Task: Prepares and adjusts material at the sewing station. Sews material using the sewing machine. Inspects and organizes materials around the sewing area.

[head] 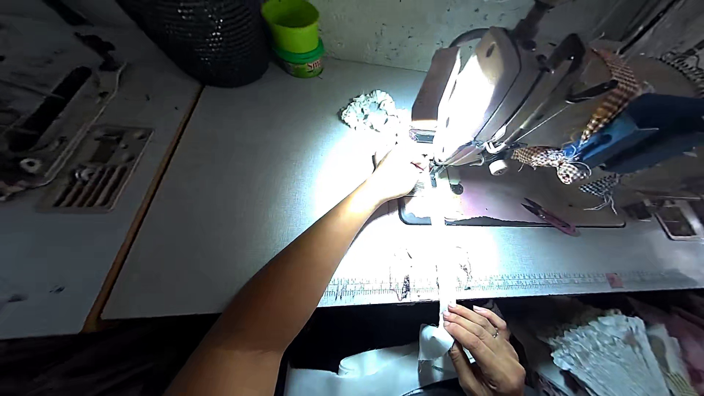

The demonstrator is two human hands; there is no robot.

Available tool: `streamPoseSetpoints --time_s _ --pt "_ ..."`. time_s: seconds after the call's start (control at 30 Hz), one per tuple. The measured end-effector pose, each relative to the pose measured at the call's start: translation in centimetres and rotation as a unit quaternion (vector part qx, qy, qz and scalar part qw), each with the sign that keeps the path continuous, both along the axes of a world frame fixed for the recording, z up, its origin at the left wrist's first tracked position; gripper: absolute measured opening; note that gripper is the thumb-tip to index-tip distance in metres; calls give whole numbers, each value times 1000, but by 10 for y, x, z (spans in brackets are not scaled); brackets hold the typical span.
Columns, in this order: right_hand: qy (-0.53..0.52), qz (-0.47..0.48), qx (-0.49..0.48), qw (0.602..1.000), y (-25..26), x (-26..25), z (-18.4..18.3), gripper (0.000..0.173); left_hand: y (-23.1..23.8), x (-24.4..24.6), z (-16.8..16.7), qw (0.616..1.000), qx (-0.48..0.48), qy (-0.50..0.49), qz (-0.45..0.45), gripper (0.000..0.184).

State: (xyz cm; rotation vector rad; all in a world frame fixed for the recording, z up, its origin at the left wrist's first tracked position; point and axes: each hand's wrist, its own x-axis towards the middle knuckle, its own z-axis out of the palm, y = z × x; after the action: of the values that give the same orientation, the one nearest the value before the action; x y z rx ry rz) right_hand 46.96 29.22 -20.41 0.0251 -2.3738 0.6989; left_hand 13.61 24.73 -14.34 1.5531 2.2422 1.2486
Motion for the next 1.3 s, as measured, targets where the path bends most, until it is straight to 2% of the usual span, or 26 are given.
streamPoseSetpoints --time_s 0.13,0.27,0.5,0.63,0.9,1.03,1.17,1.23,1.3 --pt "30 -20 -23 999 1 -13 -1 19 0 2 6 1000 -22 7 8 27" --pt "31 -56 -31 997 2 -37 5 19 0 2 6 1000 -4 20 5 27" --pt "-10 -101 -7 995 13 -72 15 22 -2 1 7 1000 -26 2 9 32" --pt "-26 -106 2 994 20 -88 17 23 -1 0 3 1000 -7 10 8 30" --pt "-16 -111 29 993 25 -91 12 23 -6 -1 3 1000 -8 6 -6 31" --pt "-35 -105 30 993 30 -84 16 24 -8 2 4 999 -38 -33 1 37" --pt "-56 -91 -59 992 30 -71 24 24 -28 42 31 982 -138 -78 100 44" --pt "-88 -64 -148 983 25 -57 32 25 -49 92 36 969 -148 -118 160 36" --pt "-124 -19 -258 958 17 -41 44 26 -72 145 27 963 -120 -188 150 34"
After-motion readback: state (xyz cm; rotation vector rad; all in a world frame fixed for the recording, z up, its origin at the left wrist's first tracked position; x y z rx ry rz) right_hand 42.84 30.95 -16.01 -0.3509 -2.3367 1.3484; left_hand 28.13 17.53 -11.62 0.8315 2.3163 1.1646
